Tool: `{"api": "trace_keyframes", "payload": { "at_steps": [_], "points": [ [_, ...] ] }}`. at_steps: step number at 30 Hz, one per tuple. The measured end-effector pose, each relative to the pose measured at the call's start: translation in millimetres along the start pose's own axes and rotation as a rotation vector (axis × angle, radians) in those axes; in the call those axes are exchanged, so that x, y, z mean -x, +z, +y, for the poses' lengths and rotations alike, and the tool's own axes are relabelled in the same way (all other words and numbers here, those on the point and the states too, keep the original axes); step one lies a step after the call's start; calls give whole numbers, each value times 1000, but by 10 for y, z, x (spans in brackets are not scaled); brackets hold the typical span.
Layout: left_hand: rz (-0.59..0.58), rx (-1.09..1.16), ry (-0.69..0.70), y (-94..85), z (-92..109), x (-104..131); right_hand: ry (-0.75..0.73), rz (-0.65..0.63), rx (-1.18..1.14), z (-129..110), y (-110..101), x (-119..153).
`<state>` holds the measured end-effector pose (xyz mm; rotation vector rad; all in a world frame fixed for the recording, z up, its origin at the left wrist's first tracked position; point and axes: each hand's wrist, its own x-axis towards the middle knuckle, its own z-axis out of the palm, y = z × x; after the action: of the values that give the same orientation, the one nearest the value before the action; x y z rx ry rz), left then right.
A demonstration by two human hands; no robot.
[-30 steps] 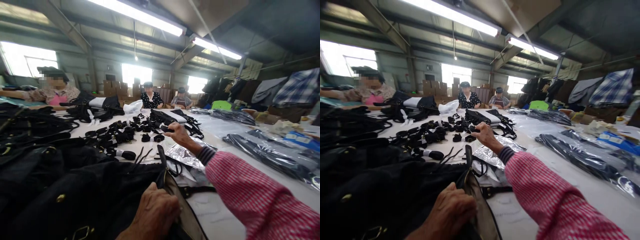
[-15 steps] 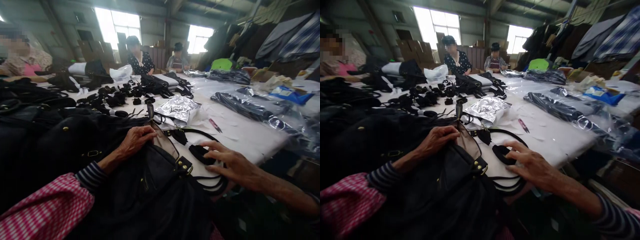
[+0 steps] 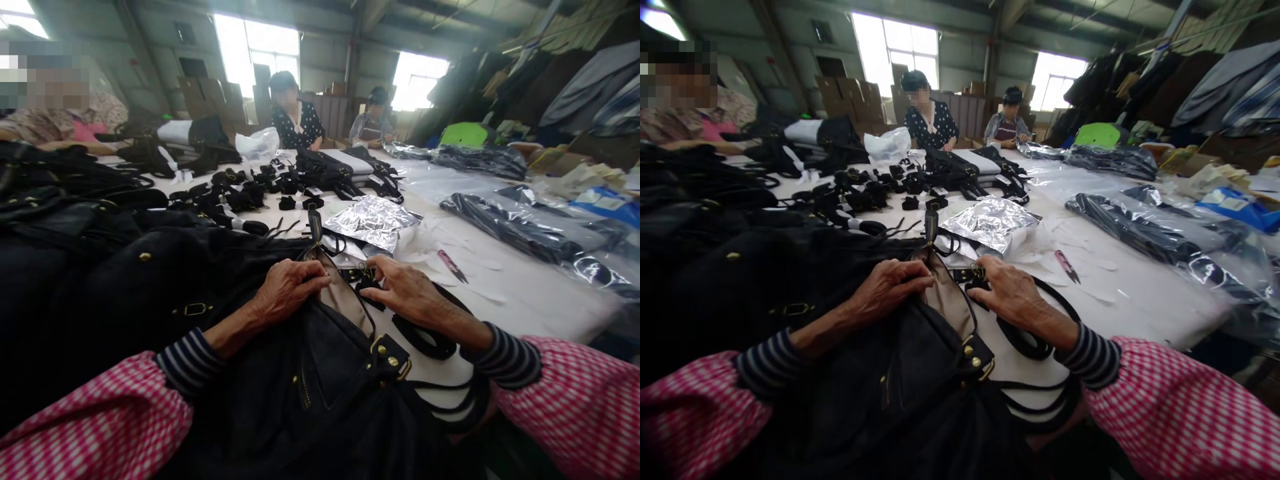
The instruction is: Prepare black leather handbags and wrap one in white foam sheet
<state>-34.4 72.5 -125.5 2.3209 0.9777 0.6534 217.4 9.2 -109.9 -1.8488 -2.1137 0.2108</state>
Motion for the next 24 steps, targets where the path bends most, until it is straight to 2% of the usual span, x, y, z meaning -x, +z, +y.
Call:
{"api": "trace_keyframes", "payload": {
  "at_steps": [4,10,13,15,19,24],
  "points": [
    [-1,-90,-13,-7,29,5,58,-47,-162,24,53,-45],
    [8,-88,16,9,-19,-6,201,-18,-502,147,244,-244],
    [23,-74,51,11,-49,6,321,-65,-757,113,220,-231],
    [28,-51,64,2,-56,12,365,-72,-849,61,144,-188],
    [13,55,56,-50,-43,15,328,-56,-915,-66,-2,-187],
    [-8,191,17,-81,-29,48,244,-49,-958,-244,-36,-314]
  ]
}}
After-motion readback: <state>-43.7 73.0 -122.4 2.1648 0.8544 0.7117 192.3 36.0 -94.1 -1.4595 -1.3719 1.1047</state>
